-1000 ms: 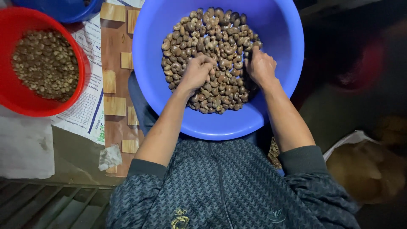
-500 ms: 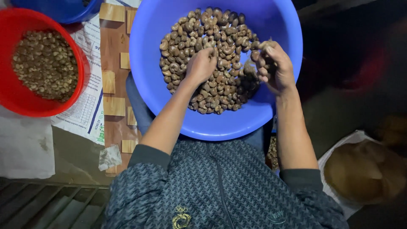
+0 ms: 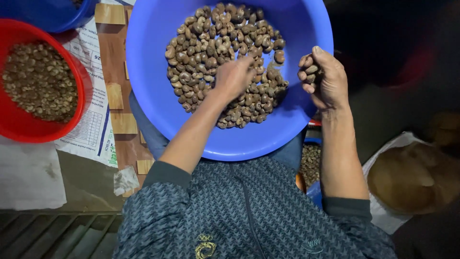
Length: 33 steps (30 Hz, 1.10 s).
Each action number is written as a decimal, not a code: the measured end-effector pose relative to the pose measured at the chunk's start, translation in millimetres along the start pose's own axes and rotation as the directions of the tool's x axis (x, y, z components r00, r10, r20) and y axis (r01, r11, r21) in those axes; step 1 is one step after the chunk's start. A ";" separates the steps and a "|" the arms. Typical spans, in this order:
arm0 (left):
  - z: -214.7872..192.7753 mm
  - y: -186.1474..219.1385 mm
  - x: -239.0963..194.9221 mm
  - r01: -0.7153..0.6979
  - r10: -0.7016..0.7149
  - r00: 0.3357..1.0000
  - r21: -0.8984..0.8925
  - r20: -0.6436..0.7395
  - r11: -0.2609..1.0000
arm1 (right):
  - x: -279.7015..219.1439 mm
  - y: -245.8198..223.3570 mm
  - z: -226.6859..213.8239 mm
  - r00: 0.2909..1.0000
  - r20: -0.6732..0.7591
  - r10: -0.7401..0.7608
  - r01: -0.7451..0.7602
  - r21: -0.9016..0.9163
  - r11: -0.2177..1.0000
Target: The person sorts brown nuts from a large blue basin into a smaller blue container using both hands. They pick up handfuls of nuts, sift through them, and transfer selected pieces into the smaller container.
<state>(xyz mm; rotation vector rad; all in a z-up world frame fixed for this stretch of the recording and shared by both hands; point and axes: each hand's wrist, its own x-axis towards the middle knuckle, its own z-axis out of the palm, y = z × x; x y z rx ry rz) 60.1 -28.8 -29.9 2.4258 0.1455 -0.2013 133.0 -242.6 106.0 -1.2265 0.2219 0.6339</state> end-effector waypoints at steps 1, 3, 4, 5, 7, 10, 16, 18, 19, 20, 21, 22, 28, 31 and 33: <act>15.3 -6.9 -0.8 0.002 -0.002 1.000 0.001 0.002 1.000 | 2.3 2.5 -0.8 1.000 0.000 0.002 -0.002 0.001 1.000; 46.4 -20.8 -4.2 -0.118 0.120 0.993 0.184 -0.002 0.976 | 7.3 7.3 -1.8 0.999 0.008 0.038 -0.038 0.010 0.999; 42.9 -21.3 -1.5 -0.114 0.117 0.993 0.182 -0.004 0.977 | 7.1 7.9 -0.3 0.999 0.010 0.041 -0.041 0.008 0.999; 39.4 -21.6 1.2 0.016 -0.016 1.000 0.072 0.009 0.997 | 6.7 8.3 1.0 0.998 0.013 0.059 -0.059 0.003 0.998; 28.5 -18.6 4.0 0.142 -0.141 0.989 -0.035 0.037 0.989 | 1.5 4.8 6.8 0.997 0.012 0.072 -0.072 0.000 0.997; 4.1 -11.0 1.5 0.373 -0.386 0.922 -0.363 0.040 0.854 | -4.6 -1.4 15.7 0.990 -0.106 0.092 -0.115 -0.233 0.966; 18.1 -50.6 -0.8 0.036 -0.007 0.965 0.107 -0.262 0.994 | 8.0 24.9 10.5 0.942 0.334 -0.037 0.314 -0.834 0.453; 24.8 -59.9 -4.6 0.124 -0.136 0.988 0.139 0.080 0.983 | 12.0 38.0 15.8 0.973 0.160 0.165 0.171 -0.984 -0.053; 22.5 -52.8 -9.1 0.125 -0.137 0.988 0.141 0.076 0.982 | 28.4 60.7 -3.2 0.973 0.164 0.164 0.175 -0.983 -0.053; 21.2 -46.3 -15.4 0.113 -0.128 0.983 0.108 0.134 0.988 | 44.6 84.6 -21.9 0.972 0.106 0.208 0.155 -0.959 -0.236; 20.1 -40.2 -21.6 0.103 -0.116 0.975 0.075 0.192 0.992 | 61.2 108.9 -40.4 0.970 0.041 0.239 0.140 -0.900 -0.412; 19.6 -40.0 -26.4 0.106 -0.119 0.975 0.073 0.190 0.992 | 50.0 91.1 -13.7 0.970 0.043 0.241 0.143 -0.899 -0.415; 36.2 -43.7 -27.6 0.030 -0.041 0.987 0.073 0.155 0.997 | 62.5 82.4 -10.6 0.991 0.062 0.118 0.097 -0.945 -0.313; 52.3 -42.1 -19.1 -0.052 0.034 0.990 0.134 0.137 0.990 | 68.6 83.9 -19.3 0.996 0.081 0.049 0.091 -0.955 -0.281; 50.3 -29.2 -17.3 -0.072 0.039 0.987 0.203 0.158 0.976 | 64.7 75.1 -20.8 0.993 0.110 -0.031 0.100 -0.969 -0.226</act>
